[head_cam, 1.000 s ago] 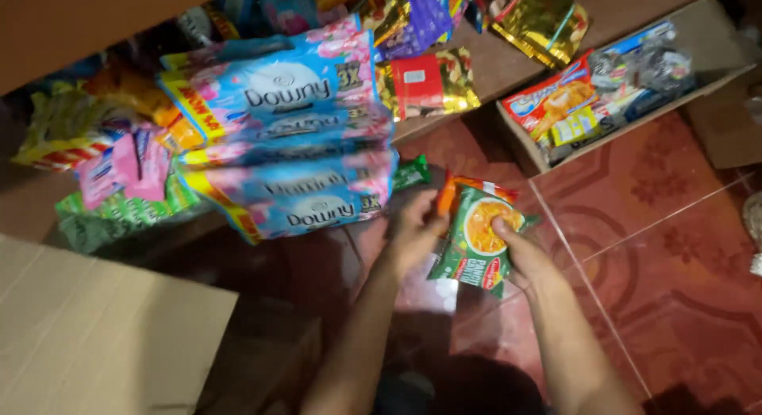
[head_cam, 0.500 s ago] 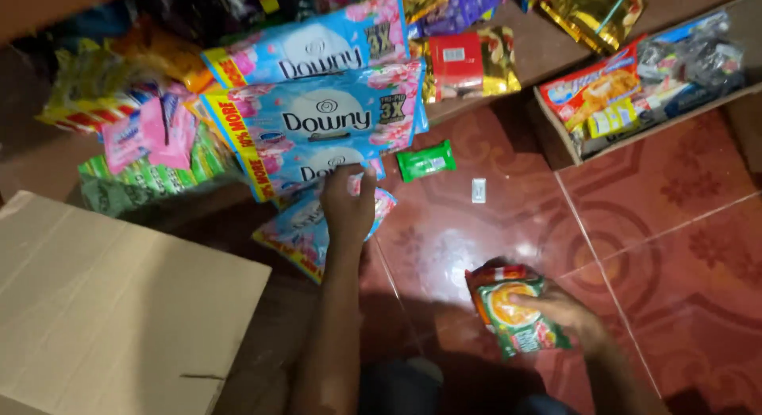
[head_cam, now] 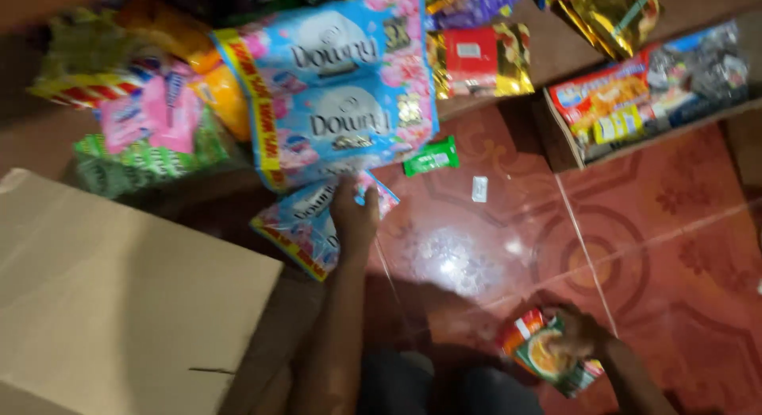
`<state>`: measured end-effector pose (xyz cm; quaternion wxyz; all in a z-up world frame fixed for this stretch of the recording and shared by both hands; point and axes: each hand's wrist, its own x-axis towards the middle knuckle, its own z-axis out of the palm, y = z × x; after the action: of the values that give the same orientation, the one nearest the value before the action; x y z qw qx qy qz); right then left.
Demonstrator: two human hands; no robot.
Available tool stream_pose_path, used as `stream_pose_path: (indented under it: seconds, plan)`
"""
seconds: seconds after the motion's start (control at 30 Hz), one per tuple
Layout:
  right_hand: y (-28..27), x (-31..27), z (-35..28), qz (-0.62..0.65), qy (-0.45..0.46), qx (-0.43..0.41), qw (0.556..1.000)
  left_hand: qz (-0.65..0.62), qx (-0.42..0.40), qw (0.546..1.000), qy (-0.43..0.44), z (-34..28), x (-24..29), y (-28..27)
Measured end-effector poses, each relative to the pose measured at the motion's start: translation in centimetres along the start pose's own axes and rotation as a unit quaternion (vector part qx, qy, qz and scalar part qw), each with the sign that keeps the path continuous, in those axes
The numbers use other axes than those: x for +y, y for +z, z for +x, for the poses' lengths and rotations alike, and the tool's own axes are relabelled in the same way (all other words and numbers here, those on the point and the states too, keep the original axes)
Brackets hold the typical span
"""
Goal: The person sorts through various packaged goods and containers in a box and on low shelves by hand, moving items between the box and the floor.
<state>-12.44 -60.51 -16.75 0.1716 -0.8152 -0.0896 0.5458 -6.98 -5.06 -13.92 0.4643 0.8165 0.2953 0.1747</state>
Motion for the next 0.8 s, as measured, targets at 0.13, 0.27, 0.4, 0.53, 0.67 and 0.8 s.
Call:
stream_pose_path:
  seconds: [0.13, 0.27, 0.4, 0.53, 0.67, 0.8]
  plan:
    - [-6.4, -14.4, -2.1, -0.158, 0.003, 0.034, 0.987, 0.083, 0.151, 0.978, -0.115, -1.3, -0.9, -1.6]
    - [-10.0, -29.5, 2.7, 0.126, -0.292, 0.168, 0.933, 0.184, 0.389, 0.899, 0.084, -1.1, -4.6, -3.6]
    - [-11.7, -37.9, 10.8, 0.274, -0.286, 0.254, 0.883, 0.086, 0.291, 0.945, -0.124, 2.0, -5.4, -4.5]
    - [-12.4, -40.8, 14.6, 0.328, -0.31, 0.242, 0.859, -0.136, 0.186, 0.968, -0.095, 3.1, -1.2, -5.7]
    - [-15.0, -43.0, 8.4, 0.297, -0.379, 0.255, 0.839, -0.185, 0.231, 0.953, -0.071, 2.4, 1.0, -4.9]
    - [-17.3, -42.7, 1.4, 0.116, -0.332, 0.399, 0.847, -0.305, 0.277, 0.911, -0.008, 2.0, 10.3, -7.0]
